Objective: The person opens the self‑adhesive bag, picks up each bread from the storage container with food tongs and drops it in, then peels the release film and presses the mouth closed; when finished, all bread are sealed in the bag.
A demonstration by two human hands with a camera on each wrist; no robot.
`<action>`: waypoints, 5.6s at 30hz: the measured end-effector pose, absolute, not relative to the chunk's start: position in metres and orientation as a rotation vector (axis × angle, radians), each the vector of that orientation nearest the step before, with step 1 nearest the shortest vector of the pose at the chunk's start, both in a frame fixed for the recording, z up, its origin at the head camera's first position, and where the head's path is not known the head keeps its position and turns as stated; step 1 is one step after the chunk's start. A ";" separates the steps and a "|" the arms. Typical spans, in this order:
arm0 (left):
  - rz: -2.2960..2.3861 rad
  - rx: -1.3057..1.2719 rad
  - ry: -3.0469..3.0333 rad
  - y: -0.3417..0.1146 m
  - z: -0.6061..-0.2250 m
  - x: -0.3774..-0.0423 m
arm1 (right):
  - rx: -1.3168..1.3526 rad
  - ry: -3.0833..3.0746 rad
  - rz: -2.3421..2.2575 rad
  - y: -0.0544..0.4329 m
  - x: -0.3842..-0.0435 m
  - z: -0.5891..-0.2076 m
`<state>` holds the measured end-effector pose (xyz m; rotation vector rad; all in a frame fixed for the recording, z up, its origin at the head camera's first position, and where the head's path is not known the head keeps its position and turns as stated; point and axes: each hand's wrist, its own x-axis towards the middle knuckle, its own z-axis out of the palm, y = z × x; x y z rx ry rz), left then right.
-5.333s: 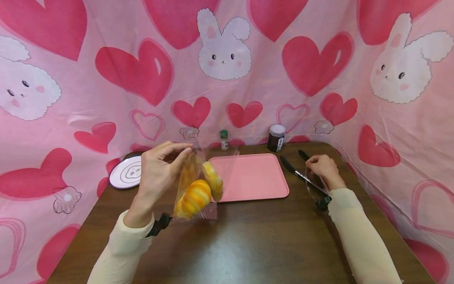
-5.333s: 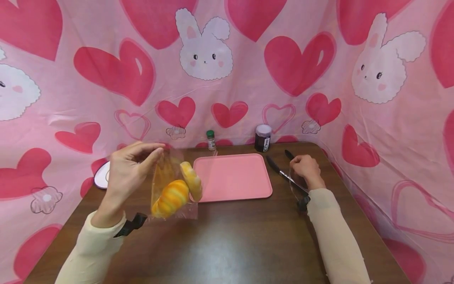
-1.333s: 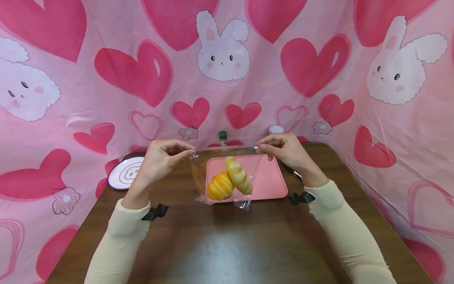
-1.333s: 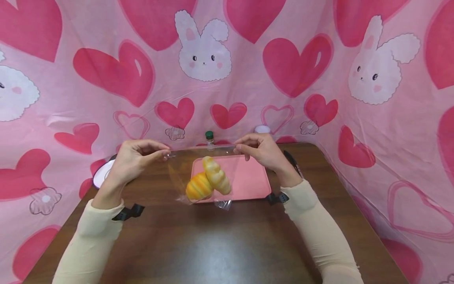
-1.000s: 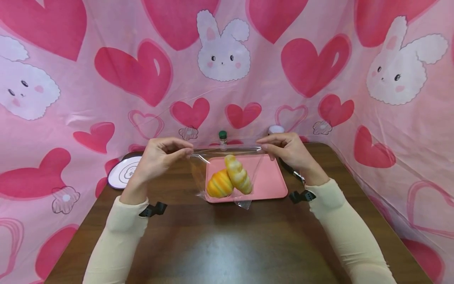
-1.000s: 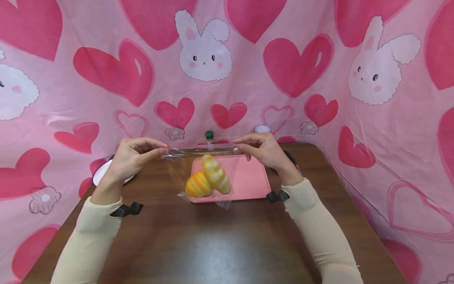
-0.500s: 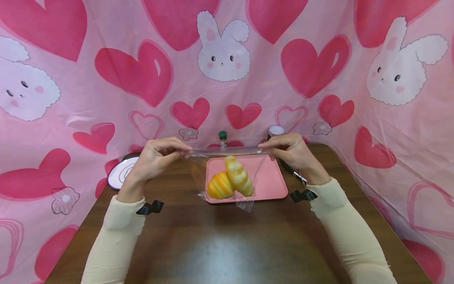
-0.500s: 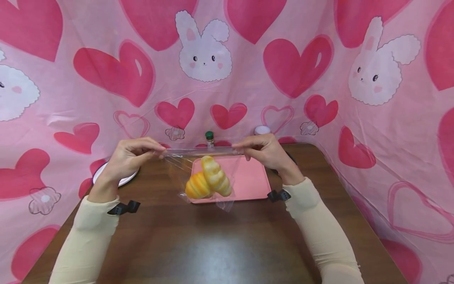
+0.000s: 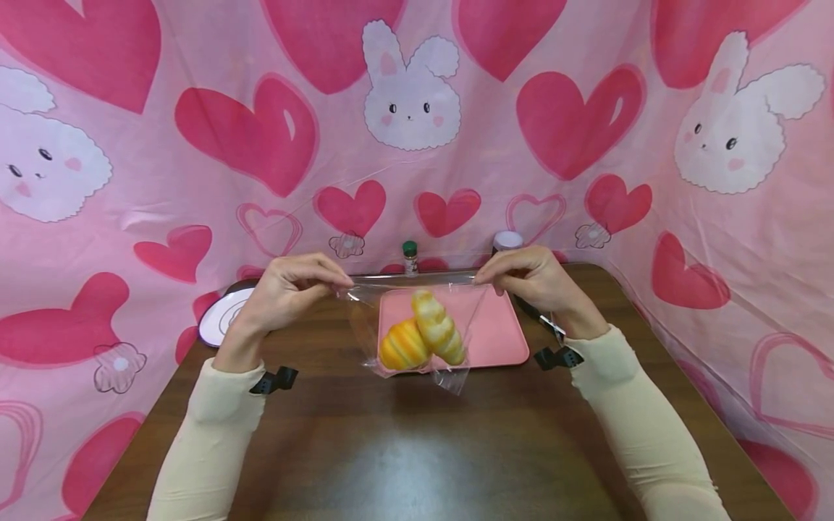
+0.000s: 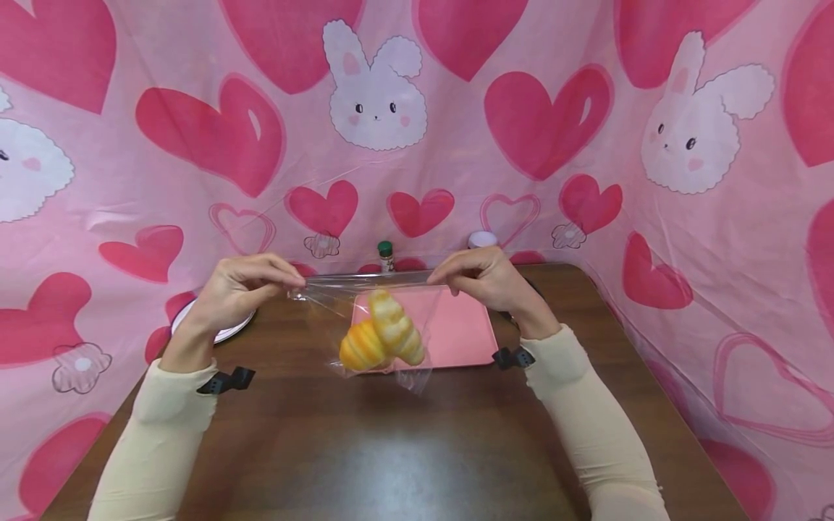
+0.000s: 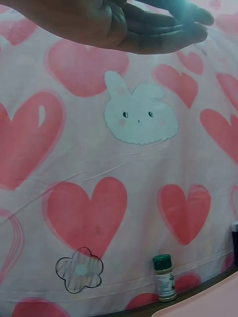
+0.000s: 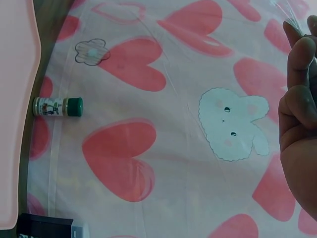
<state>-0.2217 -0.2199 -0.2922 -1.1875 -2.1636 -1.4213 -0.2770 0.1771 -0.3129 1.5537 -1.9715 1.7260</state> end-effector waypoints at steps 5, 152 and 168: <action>-1.315 -1.120 -2.213 -0.220 -0.292 -0.219 | 1.424 -2.134 1.622 0.177 -0.278 -0.314; -1.314 -0.524 -2.644 -0.312 -0.346 -0.188 | 1.464 -2.576 1.293 0.072 -0.258 -0.362; -1.577 -0.322 -2.562 -0.307 -0.383 -0.239 | 1.258 -2.576 1.306 0.111 -0.269 -0.358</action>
